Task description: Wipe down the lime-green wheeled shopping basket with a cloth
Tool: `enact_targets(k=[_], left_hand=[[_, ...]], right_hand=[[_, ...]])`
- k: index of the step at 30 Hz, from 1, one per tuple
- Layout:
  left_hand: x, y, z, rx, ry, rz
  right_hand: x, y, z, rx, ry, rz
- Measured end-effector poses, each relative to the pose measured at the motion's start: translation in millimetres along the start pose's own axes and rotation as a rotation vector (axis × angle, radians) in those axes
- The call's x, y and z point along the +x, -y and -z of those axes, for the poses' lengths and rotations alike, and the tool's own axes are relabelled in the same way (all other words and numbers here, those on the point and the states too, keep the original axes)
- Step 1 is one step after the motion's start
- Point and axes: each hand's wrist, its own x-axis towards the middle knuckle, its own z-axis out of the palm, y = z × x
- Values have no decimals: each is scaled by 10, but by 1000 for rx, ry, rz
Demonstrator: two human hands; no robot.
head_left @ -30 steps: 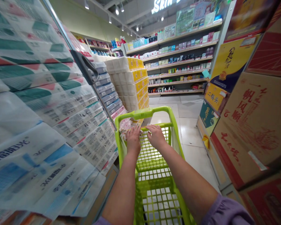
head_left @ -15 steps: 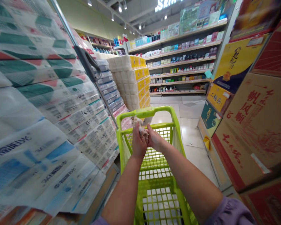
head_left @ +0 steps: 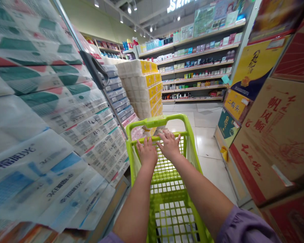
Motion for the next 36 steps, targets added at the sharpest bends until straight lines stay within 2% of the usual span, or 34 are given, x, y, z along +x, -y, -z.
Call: enact_targets(k=[4, 9, 11, 13, 16, 18, 20, 23, 27, 30, 33, 36], left_hand=[[-6, -10, 7, 8, 24, 0], [2, 7, 42, -9, 45, 3], [3, 13, 49, -15, 56, 2], [3, 19, 47, -19, 66, 3], [3, 26, 33, -25, 73, 4], [5, 28, 25, -29, 74, 3], [8, 27, 25, -32, 73, 0], [11, 22, 47, -37, 75, -7], [15, 11, 92, -48, 90, 3], [19, 5, 115, -56, 97, 6], [22, 4, 123, -63, 103, 15], [22, 8, 125, -65, 104, 16]], right_hand=[[34, -34, -17, -52, -50, 44], [90, -118, -14, 90, -88, 232], [92, -135, -20, 129, -113, 248], [92, -161, -6, 116, -198, 169], [87, -195, 64, 47, -400, 48], [75, -182, 126, 33, -498, 94], [54, -144, 171, 44, -531, 202], [27, -88, 170, 31, -459, 230], [23, -59, 61, -46, -238, 47], [28, -37, -13, -77, -120, 11], [34, -24, -36, -73, -81, 43], [53, -32, -3, 39, -117, 141]])
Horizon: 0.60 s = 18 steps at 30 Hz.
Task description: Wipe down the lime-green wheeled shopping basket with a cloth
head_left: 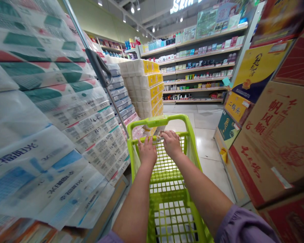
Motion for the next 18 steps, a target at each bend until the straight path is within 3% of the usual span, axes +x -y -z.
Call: enact_targets(k=[4, 7, 12, 18], left_hand=[[1, 10, -3, 1, 3, -8], [6, 14, -6, -3, 14, -7], [16, 12, -3, -6, 18, 4], [11, 8, 5, -6, 9, 4]], right_hand=[[44, -23, 57, 276, -218, 105], [63, -48, 22, 311, -341, 51], [52, -72, -163, 120, -193, -110], [44, -47, -241, 222, -77, 82]])
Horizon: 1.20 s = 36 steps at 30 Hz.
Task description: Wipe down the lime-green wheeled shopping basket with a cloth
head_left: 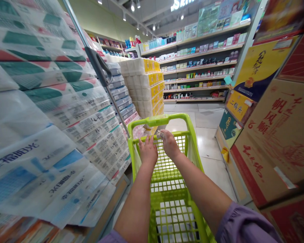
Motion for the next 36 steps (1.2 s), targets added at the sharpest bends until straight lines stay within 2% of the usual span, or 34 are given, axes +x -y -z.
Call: enact_targets(k=[6, 9, 11, 14, 16, 20, 22, 26, 27, 31, 32, 34, 36], left_hand=[[4, 22, -7, 7, -14, -2], [1, 36, -4, 21, -11, -15], [-3, 39, -6, 30, -13, -26], [-8, 25, -25, 37, -19, -23], [-10, 7, -43, 42, -24, -15], [-18, -17, -75, 58, -28, -14], [-22, -14, -89, 67, -33, -21], [-24, -4, -109, 72, -46, -26], [-24, -4, -110, 73, -44, -24], [-29, -11, -90, 76, -41, -34], [-30, -13, -82, 74, -42, -37], [-34, -18, -70, 64, -43, -37], [-36, -24, -67, 59, -41, -27]], right_hand=[[-31, 143, 19, -229, 192, -34], [-15, 149, 112, -256, 227, -37], [9, 95, 204, -273, 192, -89], [32, -7, 321, -314, 63, -234], [26, -34, 342, -338, 21, -267], [-4, 4, 298, -323, 145, -70], [-6, 8, 296, -317, 155, -58], [1, -32, 317, -375, -43, -331], [-2, -37, 309, -354, -54, -323], [-29, -34, 248, -211, 40, -34], [-36, -34, 239, -214, 20, -32], [-47, -29, 231, -268, -45, -121], [-55, -7, 227, -321, -47, -175]])
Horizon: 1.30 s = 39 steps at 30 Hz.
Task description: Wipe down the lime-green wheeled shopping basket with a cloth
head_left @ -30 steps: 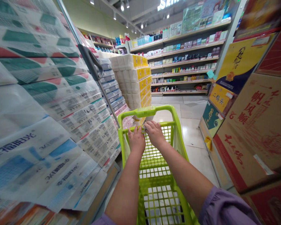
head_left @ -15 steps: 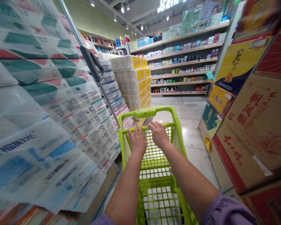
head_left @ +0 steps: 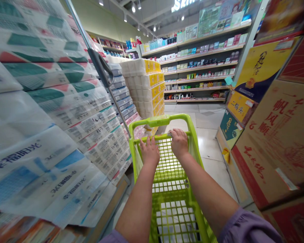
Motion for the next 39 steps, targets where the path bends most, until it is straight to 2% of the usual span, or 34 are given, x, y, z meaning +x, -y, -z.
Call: enact_targets(k=[5, 10, 11, 15, 16, 20, 21, 25, 26, 29, 30, 35, 36, 39], left_hand=[[-11, -8, -33, 24, -11, 12], [-11, -1, -77, 8, -17, -4], [-9, -3, -79, 6, -16, -1], [-4, -9, -68, 11, -13, 2], [-3, -8, -66, 15, -12, -1], [-6, -6, -65, 22, -17, -4], [-7, -8, -66, 22, -21, -4], [-9, -14, -73, 15, -28, -9], [-9, -13, -78, 13, -29, -12], [-6, -5, -103, 11, -35, -19], [-5, -1, -112, 12, -41, -21], [-5, 32, -156, 15, -91, -53], [-4, 39, -165, 14, -93, -55], [4, 52, -195, 4, -86, -52]], right_hand=[[-15, 41, 41, -2, 153, 216], [12, -50, 102, -91, -25, -62], [13, -54, 102, -97, -24, -61], [13, -37, 96, -55, 100, 145], [17, -40, 102, -53, 96, 137], [37, -58, 137, -105, 5, -95], [39, -54, 141, -102, 15, -88], [47, -43, 141, -29, 128, 121], [50, -48, 143, -27, 128, 103], [54, -48, 148, -54, 83, -73], [51, -36, 146, -54, 90, -85], [56, -8, 149, 48, 234, 147], [69, -36, 161, 62, 223, 128], [106, -140, 202, 46, 126, -52]])
